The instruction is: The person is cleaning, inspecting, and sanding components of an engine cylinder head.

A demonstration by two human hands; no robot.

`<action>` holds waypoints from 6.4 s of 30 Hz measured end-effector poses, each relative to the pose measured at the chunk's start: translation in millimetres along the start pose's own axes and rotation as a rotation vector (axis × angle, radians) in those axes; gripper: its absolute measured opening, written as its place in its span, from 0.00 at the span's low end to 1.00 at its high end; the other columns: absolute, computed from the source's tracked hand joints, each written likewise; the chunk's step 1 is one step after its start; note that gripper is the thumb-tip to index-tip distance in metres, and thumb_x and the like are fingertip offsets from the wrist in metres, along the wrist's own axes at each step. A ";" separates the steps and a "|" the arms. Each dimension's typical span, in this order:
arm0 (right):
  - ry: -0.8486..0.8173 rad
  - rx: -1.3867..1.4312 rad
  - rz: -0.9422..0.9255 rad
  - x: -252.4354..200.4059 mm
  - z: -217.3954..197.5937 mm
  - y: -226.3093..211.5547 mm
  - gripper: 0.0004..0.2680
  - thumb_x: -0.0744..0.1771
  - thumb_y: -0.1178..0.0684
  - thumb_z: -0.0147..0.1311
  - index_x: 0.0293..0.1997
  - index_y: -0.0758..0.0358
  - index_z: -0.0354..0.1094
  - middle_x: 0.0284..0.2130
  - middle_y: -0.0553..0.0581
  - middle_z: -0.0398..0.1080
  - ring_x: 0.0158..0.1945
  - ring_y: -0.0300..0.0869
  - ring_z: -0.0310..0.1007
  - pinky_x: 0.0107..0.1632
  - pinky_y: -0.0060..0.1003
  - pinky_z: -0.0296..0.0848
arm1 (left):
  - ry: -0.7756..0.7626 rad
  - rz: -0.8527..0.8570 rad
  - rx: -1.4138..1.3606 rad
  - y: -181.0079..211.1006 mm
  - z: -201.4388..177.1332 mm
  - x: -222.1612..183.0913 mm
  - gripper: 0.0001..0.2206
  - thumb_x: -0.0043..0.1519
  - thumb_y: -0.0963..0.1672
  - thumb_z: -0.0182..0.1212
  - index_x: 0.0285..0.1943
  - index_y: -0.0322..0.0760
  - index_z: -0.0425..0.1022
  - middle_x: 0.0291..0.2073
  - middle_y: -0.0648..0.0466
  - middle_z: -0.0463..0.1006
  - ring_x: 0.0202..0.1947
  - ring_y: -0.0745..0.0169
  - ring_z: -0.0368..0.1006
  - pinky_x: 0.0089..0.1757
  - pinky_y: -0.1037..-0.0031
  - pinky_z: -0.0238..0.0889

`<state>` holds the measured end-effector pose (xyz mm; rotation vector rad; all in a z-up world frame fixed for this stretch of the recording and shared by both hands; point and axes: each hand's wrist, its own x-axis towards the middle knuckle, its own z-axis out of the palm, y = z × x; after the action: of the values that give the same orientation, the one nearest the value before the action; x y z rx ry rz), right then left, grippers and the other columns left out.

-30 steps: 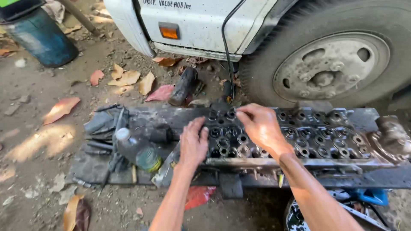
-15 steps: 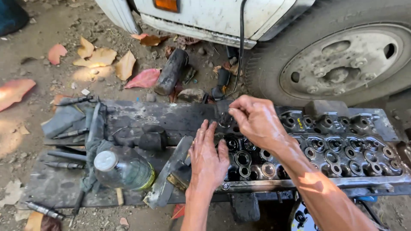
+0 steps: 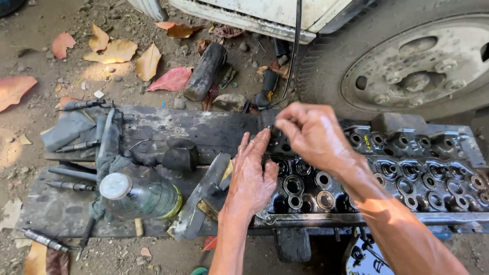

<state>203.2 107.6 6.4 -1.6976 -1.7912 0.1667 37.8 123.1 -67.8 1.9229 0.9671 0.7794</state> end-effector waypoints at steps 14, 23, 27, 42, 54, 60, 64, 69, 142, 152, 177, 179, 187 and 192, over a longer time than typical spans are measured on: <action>0.018 0.040 -0.004 -5.2 21.6 13.9 0.01 0.65 0.58 0.60 0.35 0.59 0.78 0.24 0.61 0.76 0.32 0.55 0.79 0.37 0.47 0.76 | 0.021 -0.008 -0.131 -1.7 -3.9 3.4 0.30 0.52 0.39 0.52 0.69 0.30 0.68 0.65 0.40 0.72 0.71 0.22 0.52 0.63 0.35 0.45; -0.071 -0.014 -0.025 -1.3 16.1 11.7 0.02 0.65 0.59 0.59 0.35 0.62 0.77 0.25 0.62 0.77 0.35 0.59 0.80 0.38 0.50 0.77 | 0.031 0.009 -0.181 -3.2 -3.5 1.4 0.29 0.53 0.38 0.53 0.68 0.27 0.68 0.64 0.37 0.73 0.70 0.19 0.53 0.61 0.30 0.43; -0.075 -0.079 -0.059 -9.2 26.8 20.3 0.03 0.66 0.56 0.59 0.37 0.60 0.77 0.25 0.61 0.77 0.35 0.58 0.79 0.39 0.51 0.77 | 0.042 0.025 -0.167 -1.9 -6.8 -0.9 0.29 0.52 0.38 0.52 0.67 0.26 0.69 0.62 0.36 0.74 0.69 0.18 0.55 0.61 0.32 0.47; 0.032 -0.188 -0.079 0.3 -1.0 -8.0 0.05 0.68 0.54 0.55 0.35 0.62 0.74 0.25 0.62 0.74 0.36 0.58 0.78 0.40 0.51 0.75 | 0.056 -0.017 -0.279 1.4 -6.1 2.3 0.30 0.51 0.38 0.54 0.68 0.25 0.68 0.61 0.32 0.74 0.69 0.19 0.55 0.65 0.36 0.42; -0.158 -0.051 -0.115 -7.3 29.7 24.7 0.06 0.69 0.55 0.52 0.33 0.63 0.69 0.27 0.62 0.72 0.36 0.58 0.76 0.42 0.49 0.75 | 0.076 0.011 -0.259 -5.2 -1.5 2.4 0.28 0.51 0.38 0.55 0.66 0.28 0.71 0.59 0.35 0.76 0.68 0.20 0.57 0.65 0.37 0.42; -0.021 -0.025 -0.096 -3.0 19.2 18.2 0.06 0.69 0.53 0.56 0.33 0.57 0.73 0.23 0.56 0.72 0.33 0.51 0.76 0.40 0.44 0.74 | 0.078 0.013 -0.252 -6.2 -1.9 2.7 0.28 0.52 0.39 0.54 0.66 0.30 0.72 0.59 0.37 0.76 0.68 0.20 0.58 0.65 0.37 0.43; -0.116 -0.014 -0.124 5.7 14.4 15.8 0.07 0.69 0.55 0.55 0.31 0.62 0.71 0.21 0.64 0.71 0.29 0.59 0.74 0.36 0.49 0.73 | 0.088 0.025 -0.257 -10.9 -1.2 5.6 0.27 0.51 0.38 0.55 0.64 0.33 0.74 0.59 0.40 0.77 0.68 0.24 0.59 0.66 0.39 0.42; -0.052 -0.042 -0.114 11.4 3.7 14.7 0.05 0.69 0.54 0.59 0.35 0.56 0.75 0.22 0.56 0.72 0.30 0.50 0.76 0.37 0.42 0.73 | 0.067 0.016 -0.379 -19.0 1.6 4.6 0.25 0.57 0.40 0.48 0.66 0.30 0.71 0.63 0.35 0.73 0.70 0.20 0.54 0.65 0.31 0.37; -0.074 0.077 -0.053 -1.9 20.5 20.8 0.05 0.66 0.59 0.56 0.29 0.61 0.74 0.20 0.60 0.73 0.25 0.54 0.75 0.34 0.43 0.73 | 0.096 0.035 -0.371 -23.1 10.2 7.6 0.17 0.67 0.40 0.44 0.62 0.33 0.76 0.59 0.42 0.77 0.66 0.39 0.66 0.65 0.50 0.48; -0.033 0.049 -0.104 3.3 12.4 9.9 0.04 0.67 0.59 0.59 0.32 0.64 0.74 0.22 0.64 0.74 0.29 0.57 0.76 0.34 0.48 0.73 | 0.108 0.053 -0.360 -26.4 7.8 10.3 0.17 0.66 0.40 0.45 0.60 0.33 0.76 0.58 0.41 0.78 0.65 0.36 0.67 0.64 0.49 0.50; -0.030 0.141 -0.066 -7.2 34.3 32.9 0.03 0.66 0.60 0.58 0.31 0.63 0.74 0.20 0.61 0.73 0.26 0.55 0.75 0.34 0.45 0.72 | 0.103 0.068 -0.356 -23.9 9.0 10.5 0.17 0.66 0.39 0.45 0.61 0.33 0.76 0.57 0.41 0.78 0.64 0.38 0.69 0.63 0.52 0.54; -0.018 0.095 -0.093 -0.1 17.8 19.4 0.03 0.66 0.60 0.60 0.31 0.63 0.75 0.20 0.61 0.73 0.26 0.55 0.75 0.34 0.46 0.72 | 0.107 0.063 -0.356 -25.3 9.0 9.9 0.17 0.66 0.39 0.45 0.60 0.32 0.76 0.57 0.41 0.78 0.63 0.38 0.69 0.63 0.52 0.55; -0.059 0.083 -0.090 -8.5 33.9 30.1 0.03 0.66 0.58 0.60 0.33 0.63 0.74 0.21 0.63 0.73 0.28 0.57 0.75 0.33 0.50 0.70 | 0.115 0.059 -0.363 -31.9 10.2 7.2 0.17 0.66 0.40 0.44 0.61 0.34 0.76 0.57 0.41 0.78 0.64 0.35 0.68 0.64 0.44 0.50; -0.074 0.132 -0.037 -3.8 30.4 27.5 0.03 0.65 0.59 0.61 0.30 0.65 0.74 0.18 0.59 0.72 0.24 0.50 0.74 0.28 0.42 0.69 | 0.106 0.040 -0.391 -26.8 8.0 7.2 0.18 0.67 0.40 0.45 0.63 0.34 0.75 0.59 0.41 0.77 0.66 0.34 0.65 0.63 0.33 0.41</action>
<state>210.2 118.5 -32.7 -1.5826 -1.8224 0.3282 38.9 135.7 -93.8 1.5775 0.7723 1.0200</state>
